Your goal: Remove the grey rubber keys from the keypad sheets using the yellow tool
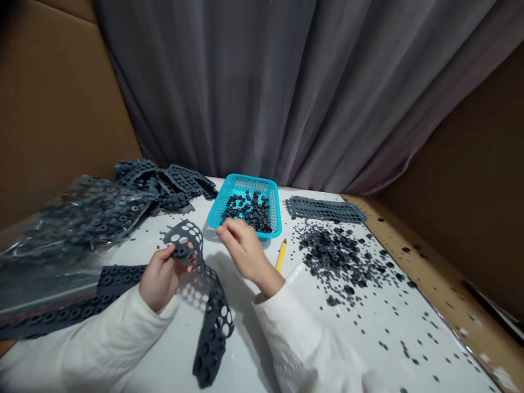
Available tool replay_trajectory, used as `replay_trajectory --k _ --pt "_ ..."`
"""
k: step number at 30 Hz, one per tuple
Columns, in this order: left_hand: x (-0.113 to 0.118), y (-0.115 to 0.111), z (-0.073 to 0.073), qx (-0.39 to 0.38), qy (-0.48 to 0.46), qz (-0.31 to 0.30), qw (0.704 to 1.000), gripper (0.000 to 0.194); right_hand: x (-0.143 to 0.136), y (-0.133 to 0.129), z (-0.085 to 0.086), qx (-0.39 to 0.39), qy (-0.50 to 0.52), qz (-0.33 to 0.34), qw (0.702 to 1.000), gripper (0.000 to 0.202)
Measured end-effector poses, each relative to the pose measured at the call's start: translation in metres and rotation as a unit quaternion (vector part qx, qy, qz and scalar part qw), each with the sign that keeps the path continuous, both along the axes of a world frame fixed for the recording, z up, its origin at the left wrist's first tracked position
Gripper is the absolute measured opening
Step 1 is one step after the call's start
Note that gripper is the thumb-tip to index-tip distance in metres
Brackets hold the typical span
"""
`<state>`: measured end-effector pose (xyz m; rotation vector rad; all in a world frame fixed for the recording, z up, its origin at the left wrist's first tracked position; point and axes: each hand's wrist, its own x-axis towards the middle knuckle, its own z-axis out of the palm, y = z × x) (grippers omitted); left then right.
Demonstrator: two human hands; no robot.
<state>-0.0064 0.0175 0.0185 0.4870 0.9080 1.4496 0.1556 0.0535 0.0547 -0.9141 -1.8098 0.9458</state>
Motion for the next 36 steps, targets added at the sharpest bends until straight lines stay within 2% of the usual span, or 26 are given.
replay_trajectory --k 1,3,5,7,9,11,12,13,15,19,24,28,30,33,36 --pt "0.0 0.0 -0.002 0.007 0.004 -0.018 1.0 0.016 0.008 0.008 -0.004 0.065 -0.093 -0.076 0.991 0.033" --pt "0.0 0.0 -0.005 0.023 0.019 -0.056 0.998 0.015 0.025 0.024 -0.013 0.129 -0.222 -0.193 0.947 0.024" --pt "0.001 0.0 -0.007 0.053 0.06 -0.08 0.994 0.015 0.039 0.035 -0.02 0.141 -0.308 -0.253 0.906 0.023" --pt "0.001 -0.001 -0.008 0.085 0.131 -0.088 0.984 0.015 0.044 0.037 -0.02 0.148 -0.337 -0.274 0.888 0.03" --pt "0.002 -0.002 -0.008 0.108 0.199 -0.09 0.97 0.023 0.039 0.028 -0.01 0.17 -0.318 -0.226 0.905 0.031" --pt "0.002 -0.004 -0.009 0.12 0.241 -0.085 0.959 0.028 0.026 0.011 0.004 0.192 -0.282 -0.085 0.936 0.026" --pt "0.001 -0.005 -0.01 0.123 0.253 -0.079 0.956 0.027 0.019 0.003 0.01 0.19 -0.285 0.0 0.94 0.025" --pt "0.0 -0.005 -0.011 0.125 0.261 -0.069 0.955 0.025 0.012 -0.005 0.016 0.188 -0.298 0.049 0.934 0.026" --pt "-0.002 -0.007 -0.014 0.127 0.269 -0.056 0.953 0.02 0.0 -0.018 0.021 0.193 -0.32 0.095 0.923 0.027" --pt "-0.005 -0.008 -0.018 0.139 0.25 -0.074 0.955 0.02 -0.009 -0.027 0.018 0.194 -0.335 0.123 0.914 0.026" --pt "-0.006 -0.008 -0.017 0.129 0.246 -0.079 0.957 0.027 -0.011 -0.027 0.014 0.195 -0.346 0.108 0.912 0.026" --pt "-0.008 -0.006 -0.012 0.185 0.291 -0.138 0.928 0.023 -0.013 -0.028 0.014 0.212 -0.38 0.103 0.895 0.017" --pt "-0.008 -0.004 -0.01 0.181 0.309 -0.14 0.923 0.021 -0.013 -0.029 0.014 0.218 -0.389 0.089 0.891 0.015" --pt "-0.006 -0.002 -0.007 0.132 0.274 -0.127 0.944 0.027 -0.013 -0.028 0.014 0.201 -0.368 0.085 0.904 0.023" --pt "-0.002 -0.002 -0.001 0.073 0.167 -0.117 0.976 0.033 -0.012 -0.025 0.012 0.14 -0.268 0.13 0.944 0.028"
